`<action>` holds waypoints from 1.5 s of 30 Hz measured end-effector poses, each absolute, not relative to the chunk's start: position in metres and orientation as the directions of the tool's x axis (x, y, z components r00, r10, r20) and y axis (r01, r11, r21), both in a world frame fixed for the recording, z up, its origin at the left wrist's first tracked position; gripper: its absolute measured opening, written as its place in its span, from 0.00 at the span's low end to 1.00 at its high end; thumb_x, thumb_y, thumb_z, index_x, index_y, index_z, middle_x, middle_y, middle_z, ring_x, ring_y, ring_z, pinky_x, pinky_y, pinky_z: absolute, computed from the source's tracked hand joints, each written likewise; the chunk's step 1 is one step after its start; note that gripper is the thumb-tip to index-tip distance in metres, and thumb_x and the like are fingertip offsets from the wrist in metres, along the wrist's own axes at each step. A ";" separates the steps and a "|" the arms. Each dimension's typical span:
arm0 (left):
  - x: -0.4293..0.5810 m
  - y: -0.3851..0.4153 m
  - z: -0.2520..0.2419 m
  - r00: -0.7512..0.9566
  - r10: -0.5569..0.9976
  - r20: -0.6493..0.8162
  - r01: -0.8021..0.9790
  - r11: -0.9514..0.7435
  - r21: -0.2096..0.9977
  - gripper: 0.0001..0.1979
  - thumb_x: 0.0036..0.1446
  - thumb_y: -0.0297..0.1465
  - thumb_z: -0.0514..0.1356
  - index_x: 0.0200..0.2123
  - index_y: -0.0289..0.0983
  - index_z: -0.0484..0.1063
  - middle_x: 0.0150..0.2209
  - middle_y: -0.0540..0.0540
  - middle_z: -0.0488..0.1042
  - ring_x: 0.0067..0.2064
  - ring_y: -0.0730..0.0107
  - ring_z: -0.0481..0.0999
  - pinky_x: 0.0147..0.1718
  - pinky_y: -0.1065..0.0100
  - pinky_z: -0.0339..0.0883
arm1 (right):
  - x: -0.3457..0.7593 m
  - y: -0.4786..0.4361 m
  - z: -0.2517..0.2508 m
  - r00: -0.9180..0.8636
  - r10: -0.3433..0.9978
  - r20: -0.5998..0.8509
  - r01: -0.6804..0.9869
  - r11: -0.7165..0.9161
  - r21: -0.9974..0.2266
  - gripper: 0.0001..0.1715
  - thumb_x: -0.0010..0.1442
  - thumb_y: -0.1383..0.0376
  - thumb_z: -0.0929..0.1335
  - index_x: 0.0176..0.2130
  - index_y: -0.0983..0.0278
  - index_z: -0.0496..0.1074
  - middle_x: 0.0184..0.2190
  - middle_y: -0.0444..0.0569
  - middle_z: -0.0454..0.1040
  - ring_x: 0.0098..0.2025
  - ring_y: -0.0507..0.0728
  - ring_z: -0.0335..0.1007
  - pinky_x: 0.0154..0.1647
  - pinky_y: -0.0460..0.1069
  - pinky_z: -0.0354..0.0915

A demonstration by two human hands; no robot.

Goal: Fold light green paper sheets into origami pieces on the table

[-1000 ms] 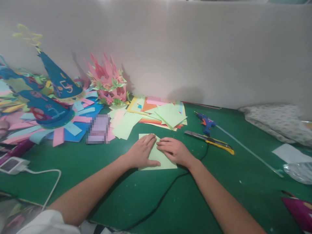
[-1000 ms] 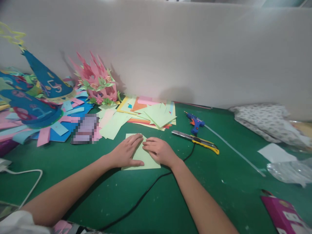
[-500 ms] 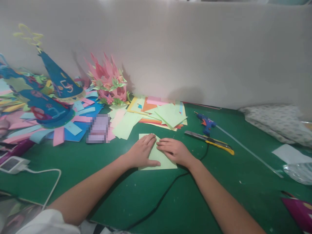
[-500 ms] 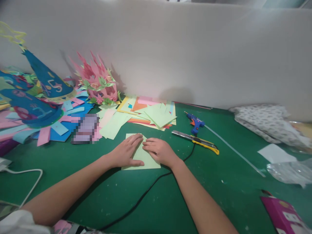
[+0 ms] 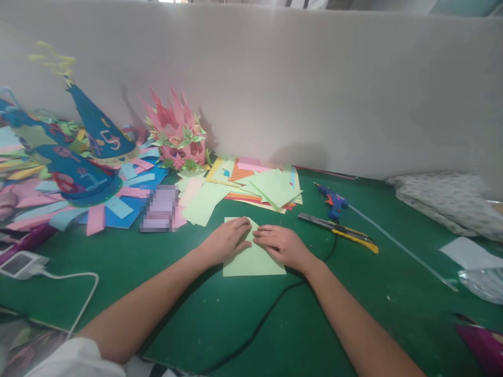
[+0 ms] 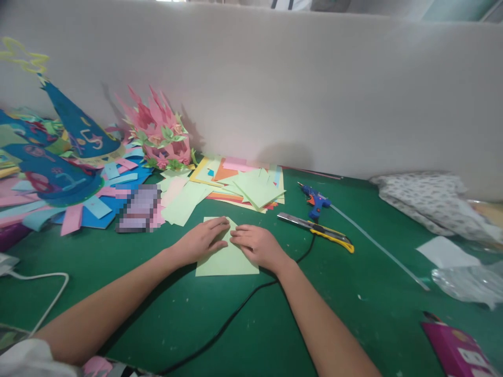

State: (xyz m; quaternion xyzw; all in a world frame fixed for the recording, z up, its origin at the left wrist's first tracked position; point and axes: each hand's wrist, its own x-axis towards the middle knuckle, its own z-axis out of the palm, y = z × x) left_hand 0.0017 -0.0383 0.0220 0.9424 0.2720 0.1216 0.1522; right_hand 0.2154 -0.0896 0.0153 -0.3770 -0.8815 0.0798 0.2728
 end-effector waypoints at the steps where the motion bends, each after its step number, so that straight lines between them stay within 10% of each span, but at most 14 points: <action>1: 0.002 -0.037 0.021 0.818 0.555 0.149 0.479 -0.802 0.358 0.19 0.63 0.40 0.51 0.51 0.34 0.63 0.55 0.39 0.65 0.55 0.59 0.66 0.51 0.62 0.64 | 0.215 -0.090 0.015 -0.566 0.708 0.423 0.622 0.703 -0.345 0.15 0.62 0.70 0.62 0.43 0.60 0.75 0.45 0.47 0.77 0.49 0.56 0.71 0.53 0.54 0.68; 45: 0.002 -0.031 0.021 0.766 0.626 0.148 0.518 -0.737 0.434 0.23 0.53 0.37 0.61 0.50 0.36 0.63 0.56 0.39 0.65 0.58 0.57 0.63 0.56 0.57 0.58 | 0.217 -0.089 0.015 -0.571 0.716 0.402 0.632 0.696 -0.340 0.15 0.61 0.71 0.63 0.44 0.61 0.76 0.46 0.46 0.76 0.50 0.56 0.71 0.54 0.54 0.67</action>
